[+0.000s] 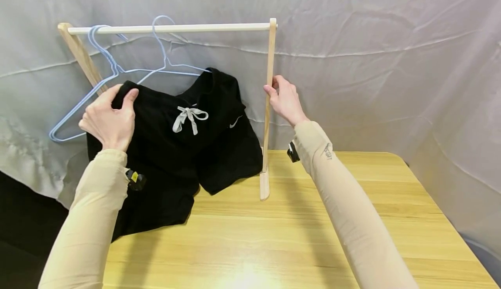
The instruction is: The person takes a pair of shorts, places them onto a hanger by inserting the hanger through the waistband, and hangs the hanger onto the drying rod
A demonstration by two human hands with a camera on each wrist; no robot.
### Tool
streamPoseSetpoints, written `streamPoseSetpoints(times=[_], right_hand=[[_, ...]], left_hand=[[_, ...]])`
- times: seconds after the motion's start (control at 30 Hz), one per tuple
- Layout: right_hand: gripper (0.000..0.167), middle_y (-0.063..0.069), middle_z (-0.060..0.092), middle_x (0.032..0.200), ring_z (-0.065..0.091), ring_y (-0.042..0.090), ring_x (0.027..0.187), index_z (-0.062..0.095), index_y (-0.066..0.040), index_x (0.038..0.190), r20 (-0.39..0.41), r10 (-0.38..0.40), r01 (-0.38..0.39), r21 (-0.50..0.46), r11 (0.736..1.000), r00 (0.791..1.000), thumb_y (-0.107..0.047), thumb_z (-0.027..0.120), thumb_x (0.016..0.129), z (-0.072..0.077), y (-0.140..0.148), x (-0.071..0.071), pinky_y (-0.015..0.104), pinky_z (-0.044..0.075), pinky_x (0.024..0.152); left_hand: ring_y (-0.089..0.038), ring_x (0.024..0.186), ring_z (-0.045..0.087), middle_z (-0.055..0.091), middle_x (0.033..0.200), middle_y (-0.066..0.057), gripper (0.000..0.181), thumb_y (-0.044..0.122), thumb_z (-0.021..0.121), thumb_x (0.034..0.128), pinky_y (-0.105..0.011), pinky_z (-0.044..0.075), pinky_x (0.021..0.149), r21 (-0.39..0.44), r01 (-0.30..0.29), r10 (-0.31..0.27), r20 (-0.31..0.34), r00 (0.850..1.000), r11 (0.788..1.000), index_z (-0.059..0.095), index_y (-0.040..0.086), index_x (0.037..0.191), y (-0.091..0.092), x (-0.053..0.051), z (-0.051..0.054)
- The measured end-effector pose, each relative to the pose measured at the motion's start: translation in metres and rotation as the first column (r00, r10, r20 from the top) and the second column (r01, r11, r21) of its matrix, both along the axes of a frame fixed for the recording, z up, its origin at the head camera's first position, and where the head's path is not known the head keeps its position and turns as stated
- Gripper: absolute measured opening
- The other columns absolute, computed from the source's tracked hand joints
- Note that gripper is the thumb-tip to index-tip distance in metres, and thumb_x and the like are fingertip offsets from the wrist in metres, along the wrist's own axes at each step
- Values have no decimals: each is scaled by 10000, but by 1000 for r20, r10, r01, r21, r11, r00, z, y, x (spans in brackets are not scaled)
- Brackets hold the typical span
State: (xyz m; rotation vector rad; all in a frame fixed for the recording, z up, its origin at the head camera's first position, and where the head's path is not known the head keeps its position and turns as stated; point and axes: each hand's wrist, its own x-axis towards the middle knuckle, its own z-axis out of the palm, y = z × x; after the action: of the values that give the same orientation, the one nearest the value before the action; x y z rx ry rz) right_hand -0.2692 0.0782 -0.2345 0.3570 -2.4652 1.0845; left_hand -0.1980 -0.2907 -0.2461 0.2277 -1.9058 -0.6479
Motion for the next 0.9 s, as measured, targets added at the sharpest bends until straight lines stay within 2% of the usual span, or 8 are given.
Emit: streamPoseSetpoints(times=[0.2,0.4,0.6,0.73,0.9], right_hand=[[293,156,656,1135,640,317,1010,588,-23,1227,4,0,0,-6,1000,1000,-246,553,1039,1,1,0,483,489,940],[302,154,653,1133,625,315,986,587,-29,1244,3,-8,8,-7,1000,1000,-249,553,1040,2,2,2,485,486,933],[322,160,660,1150,638,324,961,591,-36,1263,-13,-5,5,-32,999,1000,-267,553,1042,-1,5,3,481,485,921],[391,183,666,1198,667,346,964,562,-34,1340,-28,35,-36,-47,998,999,-288,557,1042,-6,10,3,473,507,907],[523,188,633,1301,682,365,1051,463,-32,1453,-14,111,-111,-43,993,994,-293,599,1021,-13,22,6,468,523,932]], left_hand=[[-437,998,683,771,1093,-97,447,575,675,891,-422,276,700,11,31,-31,-4,1000,999,760,193,1108,2,0,-9],[-467,1009,664,764,1107,-124,499,573,687,881,-492,321,733,31,50,-51,23,998,998,744,142,1125,2,2,-15],[-488,1002,654,755,1120,-147,551,603,661,885,-557,363,730,4,73,-73,50,996,997,737,120,1138,3,3,-14],[-484,999,649,748,1127,-162,582,607,634,904,-595,390,747,-44,69,-66,76,995,997,727,88,1152,3,6,-15],[-509,1005,609,708,1216,-193,618,588,645,902,-584,351,884,-76,80,-71,116,991,994,671,77,1249,2,12,-17]])
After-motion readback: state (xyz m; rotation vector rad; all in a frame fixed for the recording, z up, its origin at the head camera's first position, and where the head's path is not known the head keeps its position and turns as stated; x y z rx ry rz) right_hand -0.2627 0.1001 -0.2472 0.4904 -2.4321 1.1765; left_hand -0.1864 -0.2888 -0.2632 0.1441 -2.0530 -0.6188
